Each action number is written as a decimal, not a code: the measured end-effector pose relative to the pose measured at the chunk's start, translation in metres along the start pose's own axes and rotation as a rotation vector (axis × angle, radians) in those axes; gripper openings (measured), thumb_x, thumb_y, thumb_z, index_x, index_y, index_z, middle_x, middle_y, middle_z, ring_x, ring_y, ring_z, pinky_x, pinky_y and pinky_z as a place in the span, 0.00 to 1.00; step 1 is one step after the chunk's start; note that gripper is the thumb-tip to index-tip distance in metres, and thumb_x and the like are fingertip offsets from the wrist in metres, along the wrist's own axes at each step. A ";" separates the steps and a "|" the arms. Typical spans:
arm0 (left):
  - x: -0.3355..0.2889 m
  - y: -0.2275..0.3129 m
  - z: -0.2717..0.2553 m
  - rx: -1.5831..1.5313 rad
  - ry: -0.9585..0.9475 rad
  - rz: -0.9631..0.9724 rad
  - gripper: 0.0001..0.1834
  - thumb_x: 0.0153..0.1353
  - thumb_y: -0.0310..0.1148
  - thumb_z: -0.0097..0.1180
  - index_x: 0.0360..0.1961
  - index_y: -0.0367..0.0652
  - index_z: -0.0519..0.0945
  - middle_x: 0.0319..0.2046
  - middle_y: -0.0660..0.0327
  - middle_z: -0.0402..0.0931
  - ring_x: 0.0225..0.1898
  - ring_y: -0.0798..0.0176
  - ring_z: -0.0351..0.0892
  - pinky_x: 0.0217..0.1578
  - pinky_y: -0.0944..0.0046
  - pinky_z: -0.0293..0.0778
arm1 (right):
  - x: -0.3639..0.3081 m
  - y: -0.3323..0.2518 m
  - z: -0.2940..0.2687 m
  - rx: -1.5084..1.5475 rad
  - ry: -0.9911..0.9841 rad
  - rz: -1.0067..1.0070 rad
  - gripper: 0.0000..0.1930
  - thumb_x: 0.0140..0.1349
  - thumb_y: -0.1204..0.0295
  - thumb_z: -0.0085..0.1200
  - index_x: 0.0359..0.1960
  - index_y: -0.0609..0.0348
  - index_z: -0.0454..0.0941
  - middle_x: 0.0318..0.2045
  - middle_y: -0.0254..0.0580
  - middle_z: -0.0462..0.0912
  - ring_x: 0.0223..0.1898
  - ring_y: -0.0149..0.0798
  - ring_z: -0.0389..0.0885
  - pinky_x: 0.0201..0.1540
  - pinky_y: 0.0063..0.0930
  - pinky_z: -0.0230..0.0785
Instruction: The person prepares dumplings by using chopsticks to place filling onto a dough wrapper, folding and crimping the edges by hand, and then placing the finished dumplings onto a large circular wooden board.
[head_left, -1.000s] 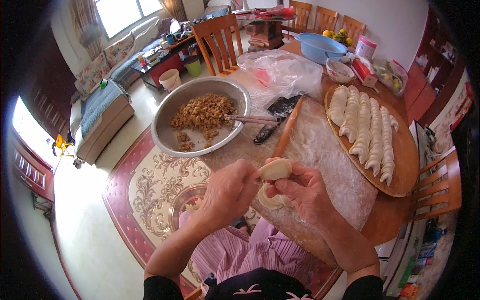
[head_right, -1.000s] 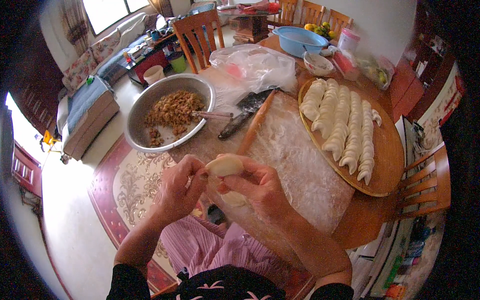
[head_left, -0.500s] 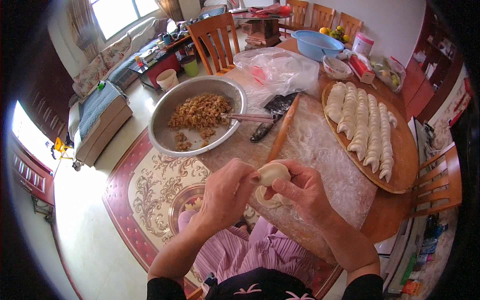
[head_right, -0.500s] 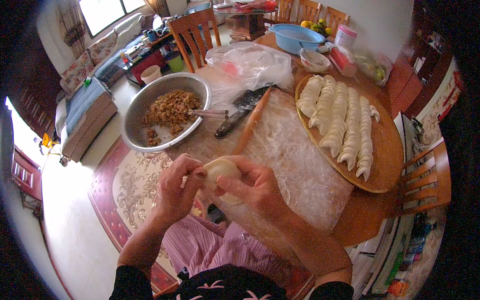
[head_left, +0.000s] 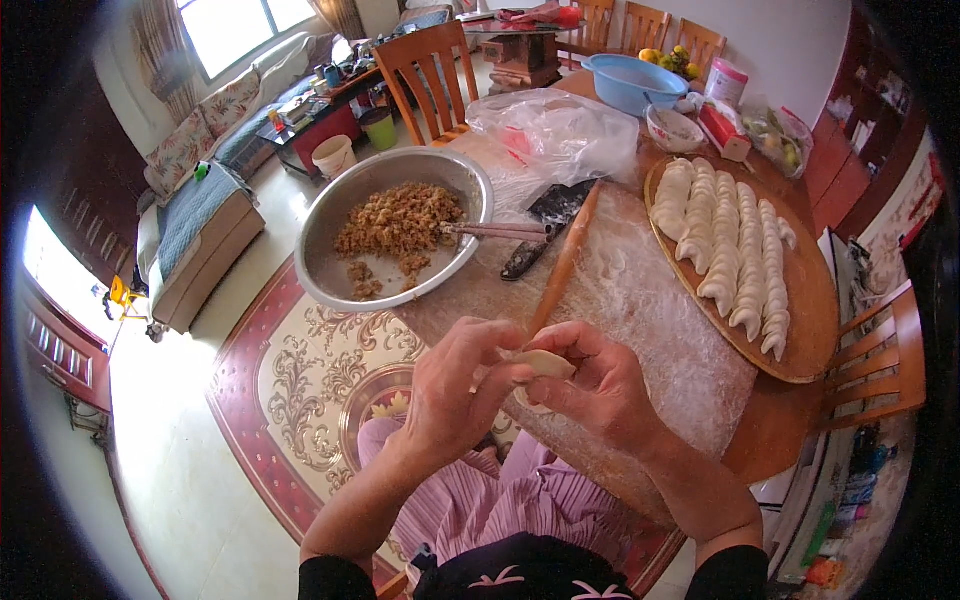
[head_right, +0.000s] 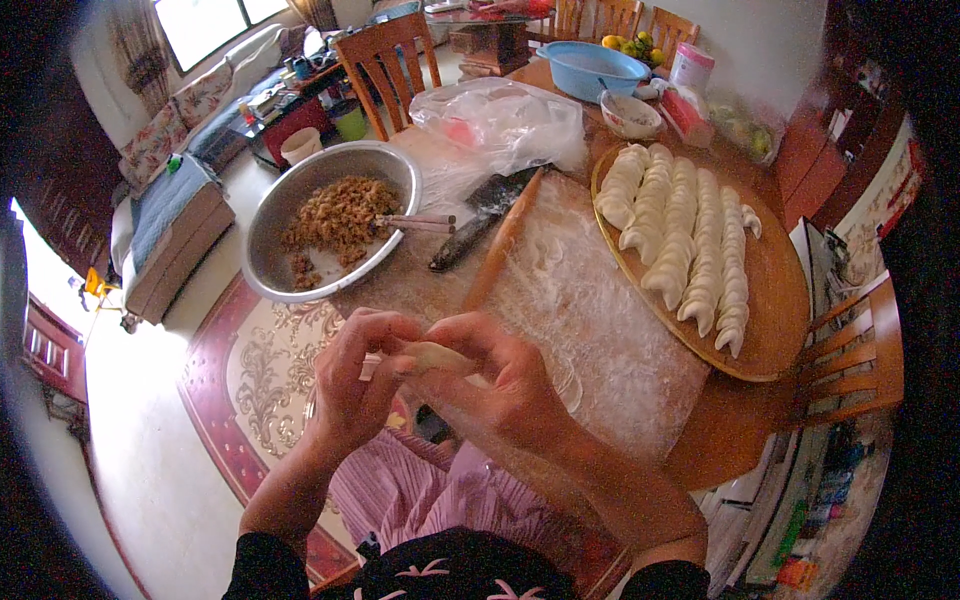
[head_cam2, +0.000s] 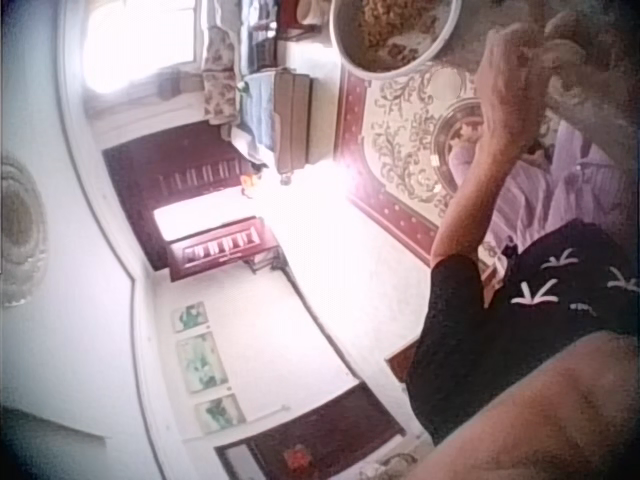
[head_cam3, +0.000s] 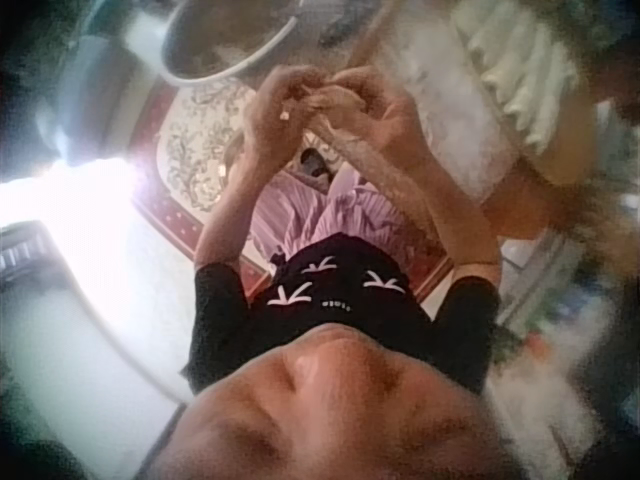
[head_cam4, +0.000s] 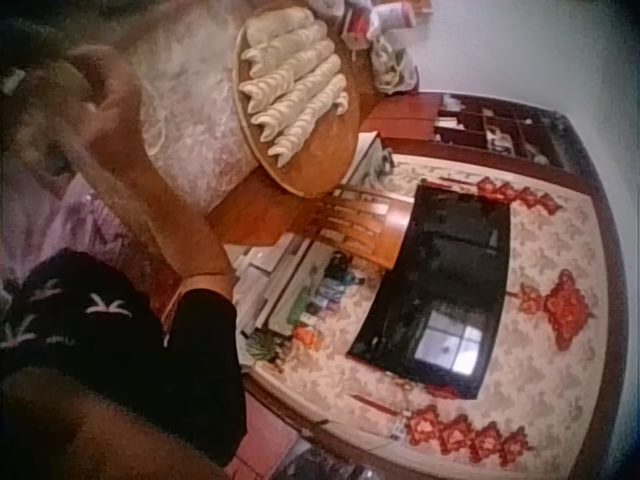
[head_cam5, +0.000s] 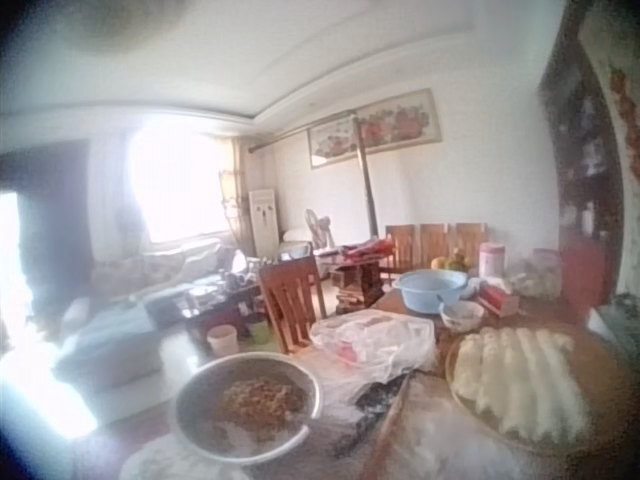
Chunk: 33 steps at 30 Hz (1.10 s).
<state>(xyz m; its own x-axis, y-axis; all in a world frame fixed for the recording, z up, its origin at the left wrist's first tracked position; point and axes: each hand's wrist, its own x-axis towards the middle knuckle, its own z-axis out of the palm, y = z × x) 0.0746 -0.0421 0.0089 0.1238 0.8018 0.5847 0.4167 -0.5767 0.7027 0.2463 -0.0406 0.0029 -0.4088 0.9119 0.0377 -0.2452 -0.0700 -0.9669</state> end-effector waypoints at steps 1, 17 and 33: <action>0.000 -0.002 0.000 0.045 -0.012 0.078 0.08 0.51 0.23 0.60 0.32 0.39 0.74 0.26 0.55 0.74 0.27 0.54 0.76 0.26 0.61 0.71 | 0.000 0.000 0.000 -0.021 -0.025 -0.027 0.17 0.57 0.78 0.59 0.47 0.63 0.69 0.41 0.39 0.75 0.42 0.28 0.75 0.45 0.22 0.71; -0.003 -0.003 -0.005 0.204 -0.052 0.296 0.11 0.46 0.23 0.62 0.34 0.40 0.77 0.30 0.57 0.76 0.30 0.55 0.77 0.31 0.60 0.71 | 0.000 0.005 0.000 -0.266 -0.011 -0.199 0.14 0.54 0.73 0.62 0.40 0.62 0.75 0.35 0.41 0.80 0.37 0.29 0.78 0.41 0.24 0.71; -0.014 -0.011 -0.005 0.167 -0.069 0.262 0.17 0.47 0.25 0.64 0.41 0.40 0.76 0.35 0.56 0.74 0.37 0.54 0.76 0.40 0.59 0.72 | 0.003 0.003 0.000 -0.686 0.026 -0.489 0.13 0.52 0.71 0.61 0.38 0.61 0.76 0.31 0.48 0.78 0.33 0.48 0.80 0.34 0.34 0.72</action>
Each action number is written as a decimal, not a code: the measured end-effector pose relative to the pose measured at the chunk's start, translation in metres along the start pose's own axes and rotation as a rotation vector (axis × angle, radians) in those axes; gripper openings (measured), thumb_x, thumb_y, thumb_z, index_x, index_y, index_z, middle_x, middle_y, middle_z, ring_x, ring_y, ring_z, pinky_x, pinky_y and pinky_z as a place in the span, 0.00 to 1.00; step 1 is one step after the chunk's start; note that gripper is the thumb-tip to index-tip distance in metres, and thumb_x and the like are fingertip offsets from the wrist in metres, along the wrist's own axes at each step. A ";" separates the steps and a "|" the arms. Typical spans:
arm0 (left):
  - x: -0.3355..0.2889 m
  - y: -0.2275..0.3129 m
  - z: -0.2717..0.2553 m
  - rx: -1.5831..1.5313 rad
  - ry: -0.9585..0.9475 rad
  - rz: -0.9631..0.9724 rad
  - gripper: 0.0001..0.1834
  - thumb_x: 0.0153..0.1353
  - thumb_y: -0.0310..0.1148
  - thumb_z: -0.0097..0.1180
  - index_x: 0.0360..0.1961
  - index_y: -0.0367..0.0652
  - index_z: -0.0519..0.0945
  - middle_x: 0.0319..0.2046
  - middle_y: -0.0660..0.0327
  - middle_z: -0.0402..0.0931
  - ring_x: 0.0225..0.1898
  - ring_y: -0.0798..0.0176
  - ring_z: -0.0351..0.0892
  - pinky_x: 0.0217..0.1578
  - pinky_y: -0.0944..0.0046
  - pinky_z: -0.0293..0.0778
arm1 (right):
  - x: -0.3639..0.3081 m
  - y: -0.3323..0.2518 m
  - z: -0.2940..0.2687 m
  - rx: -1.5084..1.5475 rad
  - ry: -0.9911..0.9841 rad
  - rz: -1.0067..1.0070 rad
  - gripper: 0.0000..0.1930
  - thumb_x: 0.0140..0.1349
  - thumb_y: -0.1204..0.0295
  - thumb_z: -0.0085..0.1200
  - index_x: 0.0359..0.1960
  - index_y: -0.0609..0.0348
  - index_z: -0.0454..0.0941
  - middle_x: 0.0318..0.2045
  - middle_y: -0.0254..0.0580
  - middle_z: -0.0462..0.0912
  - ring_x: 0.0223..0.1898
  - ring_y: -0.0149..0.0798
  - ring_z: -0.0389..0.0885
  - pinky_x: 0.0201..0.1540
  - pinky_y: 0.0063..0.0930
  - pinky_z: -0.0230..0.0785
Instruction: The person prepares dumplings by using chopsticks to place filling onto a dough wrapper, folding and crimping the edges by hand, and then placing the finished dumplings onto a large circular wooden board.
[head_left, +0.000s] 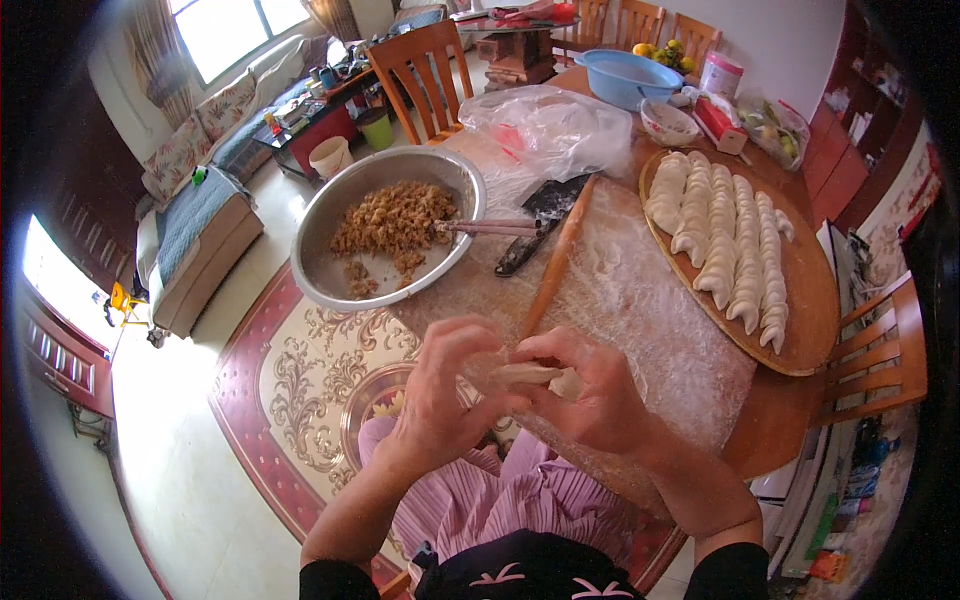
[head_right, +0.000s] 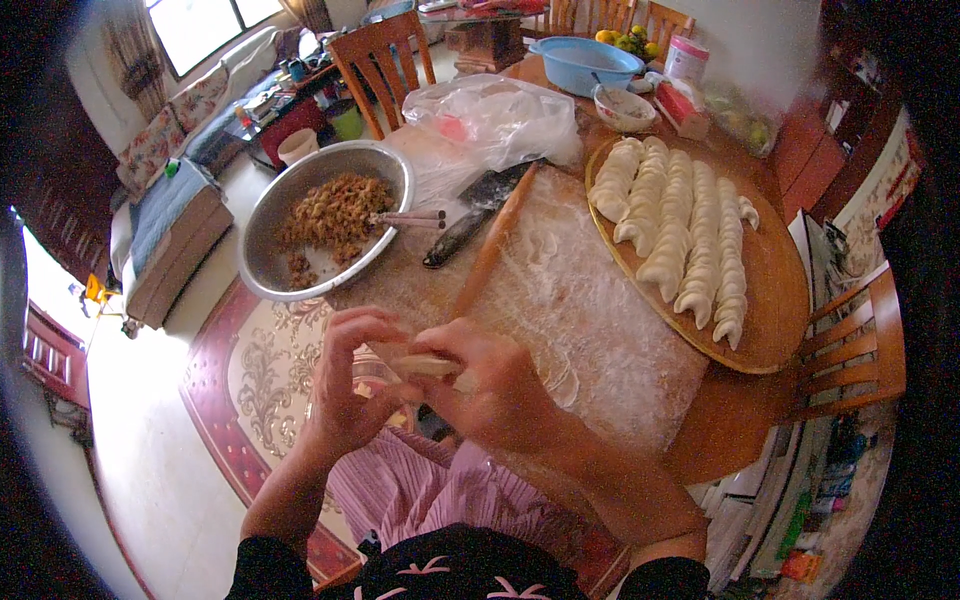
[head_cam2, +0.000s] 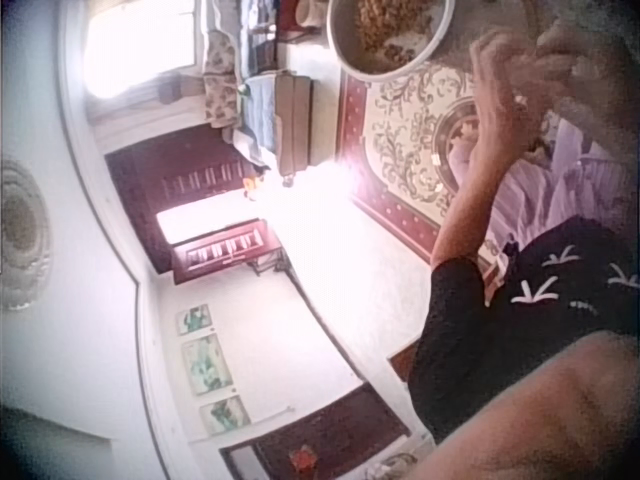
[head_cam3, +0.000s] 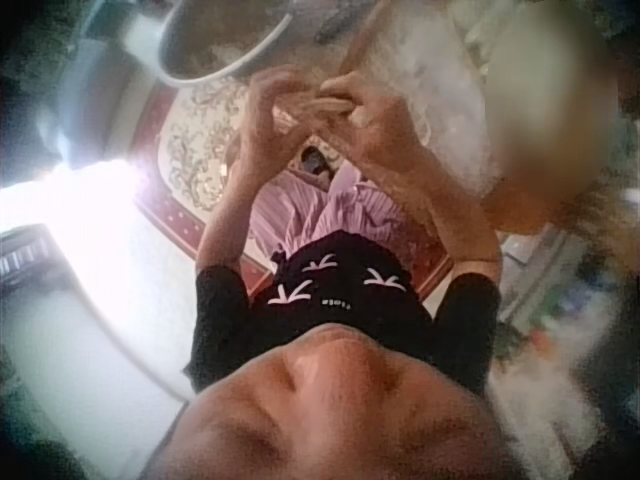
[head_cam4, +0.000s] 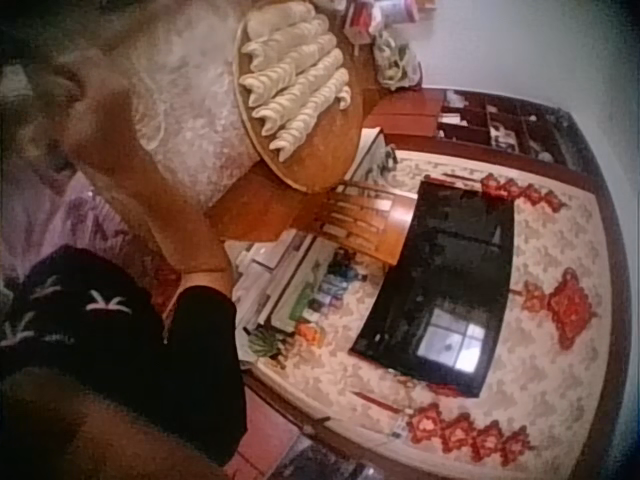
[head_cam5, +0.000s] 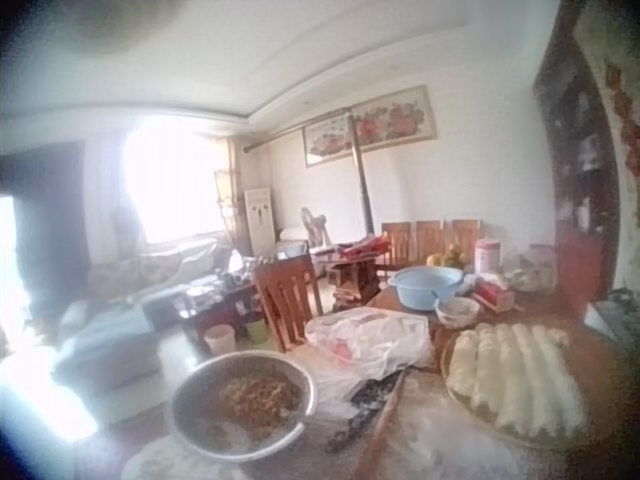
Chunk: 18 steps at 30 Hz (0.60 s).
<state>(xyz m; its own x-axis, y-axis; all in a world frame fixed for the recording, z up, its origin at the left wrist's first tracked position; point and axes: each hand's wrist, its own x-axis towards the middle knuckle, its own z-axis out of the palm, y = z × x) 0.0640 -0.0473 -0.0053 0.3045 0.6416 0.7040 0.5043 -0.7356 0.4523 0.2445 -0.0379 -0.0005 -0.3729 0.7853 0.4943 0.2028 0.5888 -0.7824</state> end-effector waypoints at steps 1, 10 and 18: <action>-0.002 0.004 0.003 -0.159 0.029 -0.160 0.20 0.48 0.24 0.63 0.44 0.39 0.74 0.36 0.55 0.74 0.40 0.52 0.76 0.41 0.59 0.73 | 0.000 -0.004 -0.001 0.061 -0.002 0.111 0.14 0.51 0.73 0.62 0.39 0.63 0.76 0.32 0.47 0.79 0.33 0.44 0.80 0.36 0.30 0.71; 0.002 0.017 -0.003 -0.164 -0.249 -0.511 0.25 0.53 0.22 0.54 0.55 0.39 0.67 0.42 0.46 0.76 0.43 0.50 0.79 0.41 0.60 0.74 | -0.001 0.003 0.003 -0.109 -0.002 -0.034 0.14 0.55 0.77 0.57 0.44 0.66 0.76 0.37 0.54 0.80 0.37 0.48 0.81 0.39 0.31 0.72; 0.006 0.013 0.040 -0.380 0.070 -0.742 0.19 0.56 0.23 0.50 0.52 0.41 0.70 0.30 0.48 0.79 0.36 0.52 0.81 0.35 0.60 0.74 | -0.001 0.005 -0.003 -0.267 0.081 -0.090 0.23 0.56 0.74 0.51 0.54 0.68 0.66 0.36 0.59 0.78 0.37 0.57 0.78 0.38 0.43 0.71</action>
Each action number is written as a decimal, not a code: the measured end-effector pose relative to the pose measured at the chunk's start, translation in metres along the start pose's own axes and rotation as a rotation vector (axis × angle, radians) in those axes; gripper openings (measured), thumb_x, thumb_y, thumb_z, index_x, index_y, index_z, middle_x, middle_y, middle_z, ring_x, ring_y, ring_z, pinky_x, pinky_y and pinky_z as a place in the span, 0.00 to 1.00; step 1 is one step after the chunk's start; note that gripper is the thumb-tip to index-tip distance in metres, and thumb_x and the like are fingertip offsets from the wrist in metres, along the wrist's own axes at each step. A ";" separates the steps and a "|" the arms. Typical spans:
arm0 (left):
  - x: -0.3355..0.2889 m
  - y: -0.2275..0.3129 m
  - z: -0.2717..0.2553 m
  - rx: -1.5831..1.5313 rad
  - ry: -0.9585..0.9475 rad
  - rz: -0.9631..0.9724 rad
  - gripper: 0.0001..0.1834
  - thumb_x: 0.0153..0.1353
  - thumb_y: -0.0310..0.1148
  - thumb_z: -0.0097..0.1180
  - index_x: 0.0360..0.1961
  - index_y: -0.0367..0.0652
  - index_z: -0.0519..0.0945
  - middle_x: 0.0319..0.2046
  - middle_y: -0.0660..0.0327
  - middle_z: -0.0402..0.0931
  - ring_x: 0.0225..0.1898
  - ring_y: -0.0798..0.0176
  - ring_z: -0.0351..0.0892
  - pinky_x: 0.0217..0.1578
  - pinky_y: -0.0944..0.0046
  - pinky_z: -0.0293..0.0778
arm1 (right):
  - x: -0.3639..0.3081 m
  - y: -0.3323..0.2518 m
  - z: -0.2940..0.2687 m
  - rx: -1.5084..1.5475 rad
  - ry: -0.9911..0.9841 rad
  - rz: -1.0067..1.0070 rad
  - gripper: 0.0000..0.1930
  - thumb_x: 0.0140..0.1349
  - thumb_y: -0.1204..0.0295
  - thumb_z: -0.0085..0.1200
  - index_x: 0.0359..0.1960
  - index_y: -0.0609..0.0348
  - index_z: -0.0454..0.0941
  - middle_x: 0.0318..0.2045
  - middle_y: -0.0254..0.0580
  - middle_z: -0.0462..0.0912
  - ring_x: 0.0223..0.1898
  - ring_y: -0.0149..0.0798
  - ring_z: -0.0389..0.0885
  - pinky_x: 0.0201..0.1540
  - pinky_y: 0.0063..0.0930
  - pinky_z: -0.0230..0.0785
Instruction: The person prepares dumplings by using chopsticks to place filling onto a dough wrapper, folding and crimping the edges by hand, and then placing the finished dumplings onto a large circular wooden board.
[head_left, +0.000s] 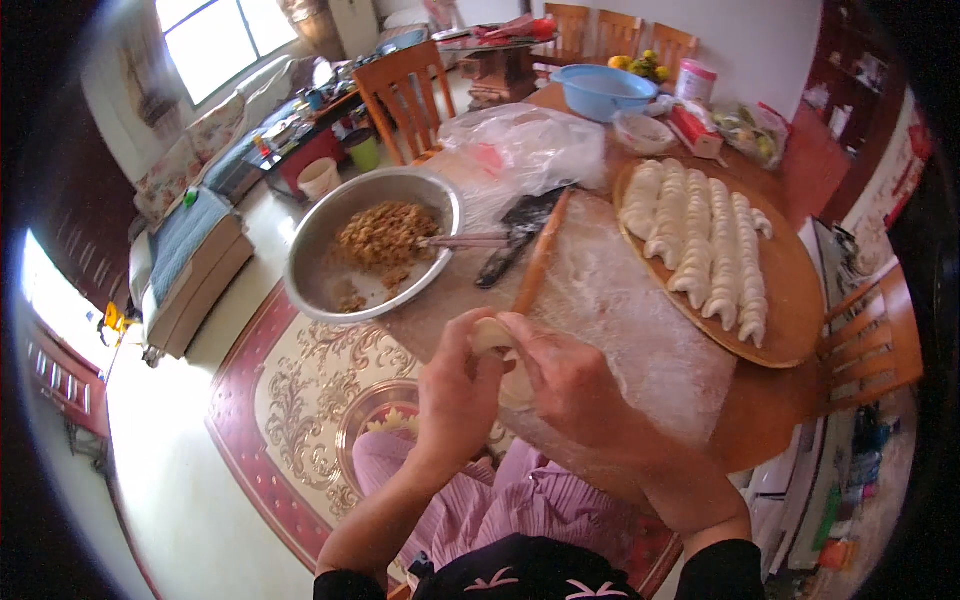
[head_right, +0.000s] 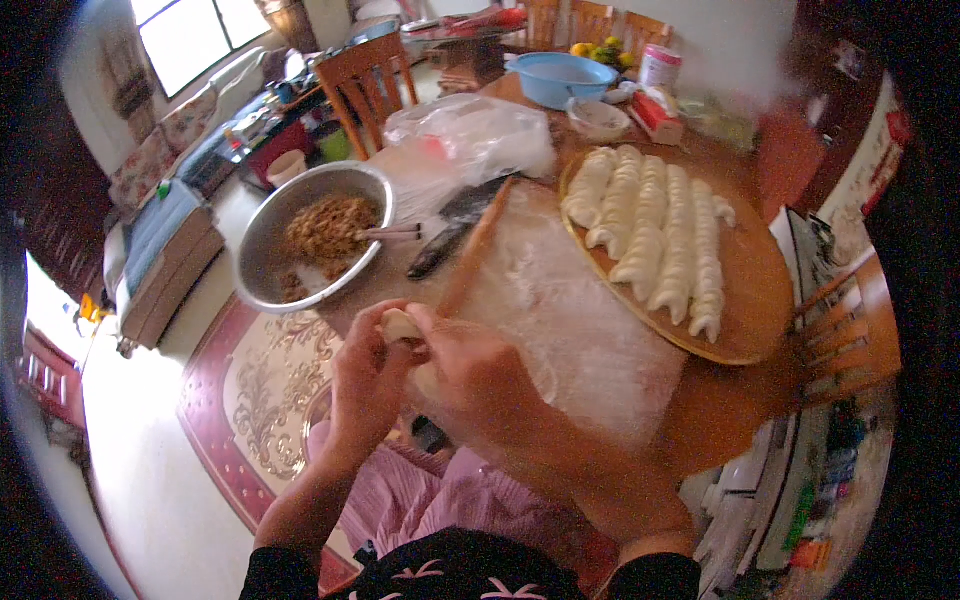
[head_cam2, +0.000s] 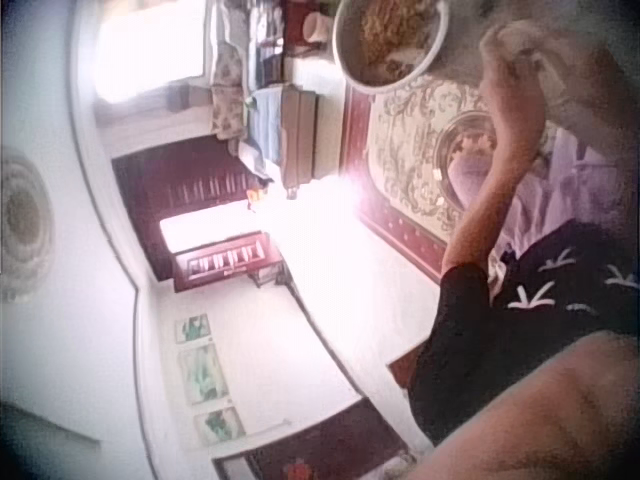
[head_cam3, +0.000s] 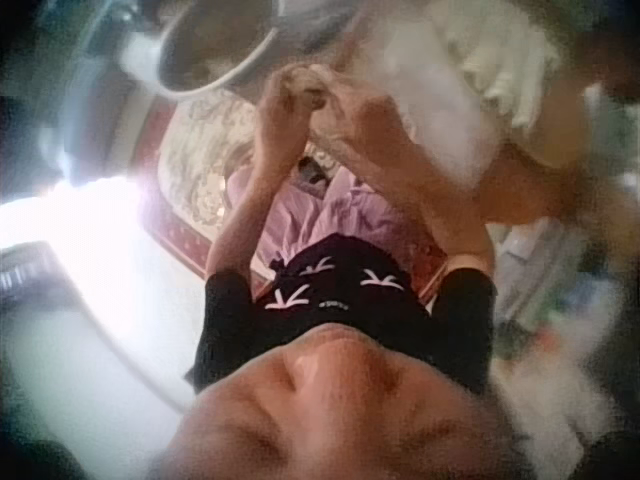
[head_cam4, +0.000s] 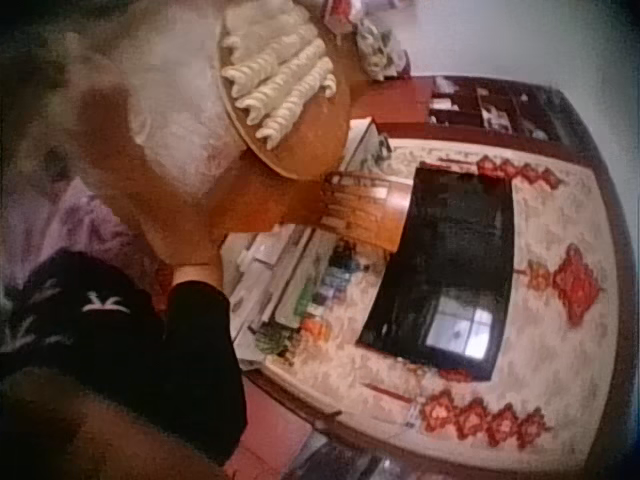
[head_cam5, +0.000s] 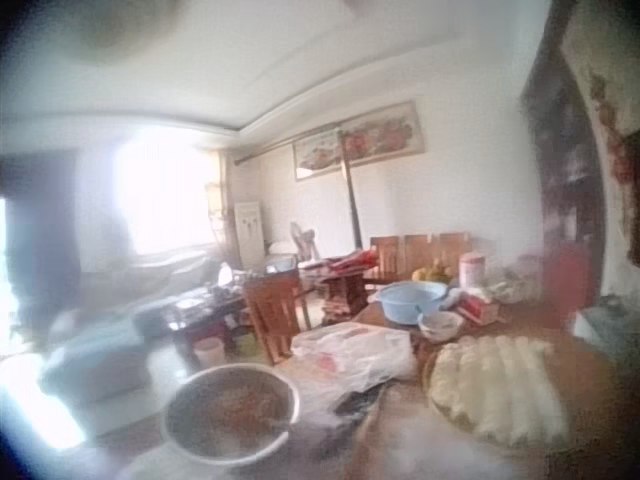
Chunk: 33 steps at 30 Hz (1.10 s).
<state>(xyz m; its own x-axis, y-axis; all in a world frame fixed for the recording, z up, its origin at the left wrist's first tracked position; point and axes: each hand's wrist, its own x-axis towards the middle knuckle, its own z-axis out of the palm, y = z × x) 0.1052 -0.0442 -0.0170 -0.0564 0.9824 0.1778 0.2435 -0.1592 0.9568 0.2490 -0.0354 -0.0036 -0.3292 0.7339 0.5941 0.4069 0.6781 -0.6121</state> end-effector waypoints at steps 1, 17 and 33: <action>0.004 -0.001 0.004 0.001 -0.008 0.019 0.18 0.59 0.21 0.47 0.52 0.38 0.68 0.34 0.52 0.77 0.36 0.59 0.79 0.37 0.63 0.75 | -0.002 0.003 -0.001 -0.087 -0.024 0.033 0.23 0.56 0.74 0.51 0.54 0.67 0.66 0.36 0.58 0.78 0.37 0.57 0.78 0.38 0.42 0.71; 0.043 0.064 0.152 0.337 -0.453 0.430 0.17 0.52 0.25 0.54 0.45 0.42 0.73 0.33 0.47 0.77 0.33 0.51 0.79 0.35 0.60 0.74 | -0.065 0.047 -0.125 -0.393 0.316 0.302 0.23 0.53 0.78 0.49 0.54 0.63 0.64 0.40 0.59 0.77 0.41 0.60 0.77 0.44 0.46 0.69; 0.124 0.076 0.379 0.133 -0.763 0.548 0.17 0.55 0.34 0.57 0.43 0.36 0.74 0.39 0.45 0.77 0.40 0.45 0.77 0.40 0.55 0.72 | -0.114 0.210 -0.283 -0.502 0.638 0.580 0.16 0.52 0.68 0.60 0.40 0.62 0.76 0.33 0.49 0.82 0.35 0.45 0.80 0.38 0.35 0.72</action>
<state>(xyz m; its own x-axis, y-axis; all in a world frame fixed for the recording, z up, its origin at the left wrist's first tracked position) 0.4834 0.1019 -0.0090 0.7353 0.5801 0.3506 0.1596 -0.6509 0.7422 0.6130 0.0119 -0.0518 0.4940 0.6876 0.5322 0.7213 0.0177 -0.6924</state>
